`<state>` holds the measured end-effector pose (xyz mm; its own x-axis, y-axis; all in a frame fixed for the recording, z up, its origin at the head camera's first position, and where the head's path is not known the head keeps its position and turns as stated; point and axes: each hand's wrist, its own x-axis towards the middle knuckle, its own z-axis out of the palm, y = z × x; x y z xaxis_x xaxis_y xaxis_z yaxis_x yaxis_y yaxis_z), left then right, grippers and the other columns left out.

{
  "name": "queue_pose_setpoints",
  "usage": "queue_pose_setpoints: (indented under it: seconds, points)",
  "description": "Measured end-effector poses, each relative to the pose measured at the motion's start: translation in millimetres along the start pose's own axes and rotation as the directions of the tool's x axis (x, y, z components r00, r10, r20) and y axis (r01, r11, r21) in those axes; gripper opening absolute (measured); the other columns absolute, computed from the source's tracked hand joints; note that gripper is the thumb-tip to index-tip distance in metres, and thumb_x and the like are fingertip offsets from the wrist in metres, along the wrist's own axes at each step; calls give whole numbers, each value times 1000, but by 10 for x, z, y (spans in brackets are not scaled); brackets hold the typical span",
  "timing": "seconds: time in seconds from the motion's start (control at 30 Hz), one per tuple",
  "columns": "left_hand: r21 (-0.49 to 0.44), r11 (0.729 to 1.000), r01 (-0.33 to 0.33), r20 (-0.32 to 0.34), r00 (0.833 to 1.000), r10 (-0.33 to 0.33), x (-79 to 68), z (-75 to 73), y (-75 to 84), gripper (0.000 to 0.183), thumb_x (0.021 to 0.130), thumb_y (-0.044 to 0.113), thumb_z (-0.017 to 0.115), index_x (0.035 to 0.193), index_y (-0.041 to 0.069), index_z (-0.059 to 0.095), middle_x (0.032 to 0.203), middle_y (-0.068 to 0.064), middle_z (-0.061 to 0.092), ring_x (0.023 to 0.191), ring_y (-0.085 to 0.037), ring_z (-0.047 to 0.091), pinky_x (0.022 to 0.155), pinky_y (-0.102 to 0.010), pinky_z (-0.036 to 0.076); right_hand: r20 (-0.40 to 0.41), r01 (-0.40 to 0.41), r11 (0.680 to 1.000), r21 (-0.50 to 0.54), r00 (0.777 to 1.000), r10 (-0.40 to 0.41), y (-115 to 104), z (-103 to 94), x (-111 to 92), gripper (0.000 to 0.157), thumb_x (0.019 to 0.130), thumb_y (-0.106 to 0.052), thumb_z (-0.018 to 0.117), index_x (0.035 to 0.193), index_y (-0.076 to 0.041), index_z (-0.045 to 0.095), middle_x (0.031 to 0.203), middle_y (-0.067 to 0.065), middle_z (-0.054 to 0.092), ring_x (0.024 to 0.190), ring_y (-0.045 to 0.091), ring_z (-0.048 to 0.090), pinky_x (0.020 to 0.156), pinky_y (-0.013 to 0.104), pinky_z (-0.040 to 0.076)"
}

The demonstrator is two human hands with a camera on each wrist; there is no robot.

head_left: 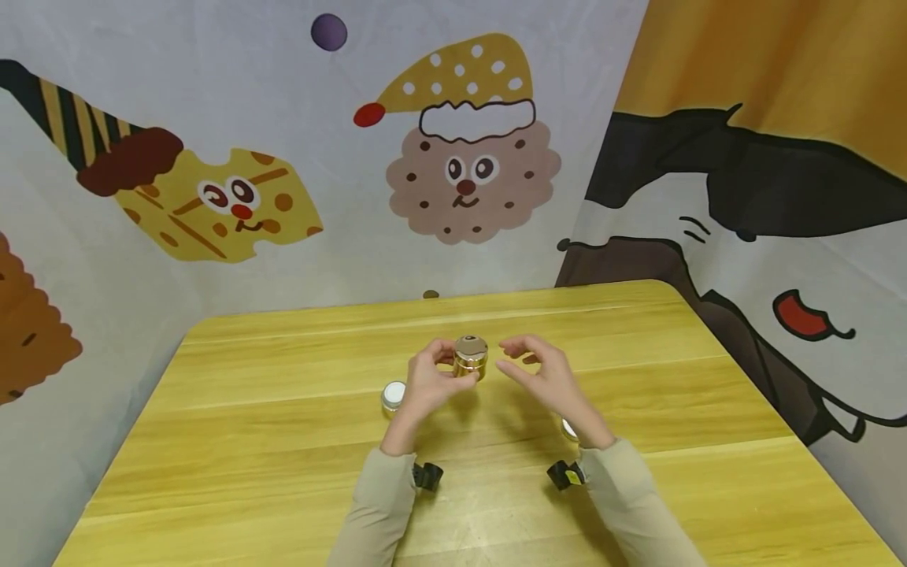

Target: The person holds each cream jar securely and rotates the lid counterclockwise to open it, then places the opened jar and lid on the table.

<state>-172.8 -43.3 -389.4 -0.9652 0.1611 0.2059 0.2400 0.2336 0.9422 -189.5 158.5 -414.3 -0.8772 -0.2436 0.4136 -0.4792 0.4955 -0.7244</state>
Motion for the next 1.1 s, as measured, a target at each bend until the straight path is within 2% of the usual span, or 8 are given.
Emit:
queue_pose_setpoints:
  seconds: [0.3,0.43,0.67,1.0,1.1]
  points:
    - [-12,1000,-5,7,1000,5,-11,7,9,36,70,-5,72,102,-12,56,95,-24,63,90,-36,59,74,-38,57,-16,-2,999,48,1000,2,-118,126,114,32,76,-12,78,103,-1,65,99,12,64,90,27,58,73,49,51]
    - [-19,1000,7,7,1000,-7,-8,24,-14,38,69,-5,73,103,-12,57,95,-23,63,89,-35,59,75,-35,57,-1,-19,999,40,1000,19,-148,168,144,34,74,-15,80,103,-3,65,99,9,63,90,26,57,73,49,50]
    - [-38,999,10,3,1000,-10,84,112,-374,42,69,-2,75,107,-7,58,99,-20,63,92,-31,59,75,-33,57,3,-20,1000,4,1000,20,-178,213,169,40,69,-19,83,103,-4,65,97,7,61,88,24,57,72,44,50]
    - [-48,999,-3,13,1000,4,91,117,-434,39,69,2,76,104,-3,59,95,-13,62,90,-25,60,71,-24,56,-11,8,1000,-5,1000,-8,-219,235,183,38,67,-17,85,96,-1,66,93,10,63,85,29,59,73,35,49]
    - [-51,999,-8,15,1000,9,90,112,-435,39,69,3,76,104,-3,60,95,-13,63,90,-25,60,71,-25,56,-16,23,1000,0,1000,-23,-219,235,183,37,67,-16,85,95,-1,66,91,9,63,84,29,59,73,36,50]
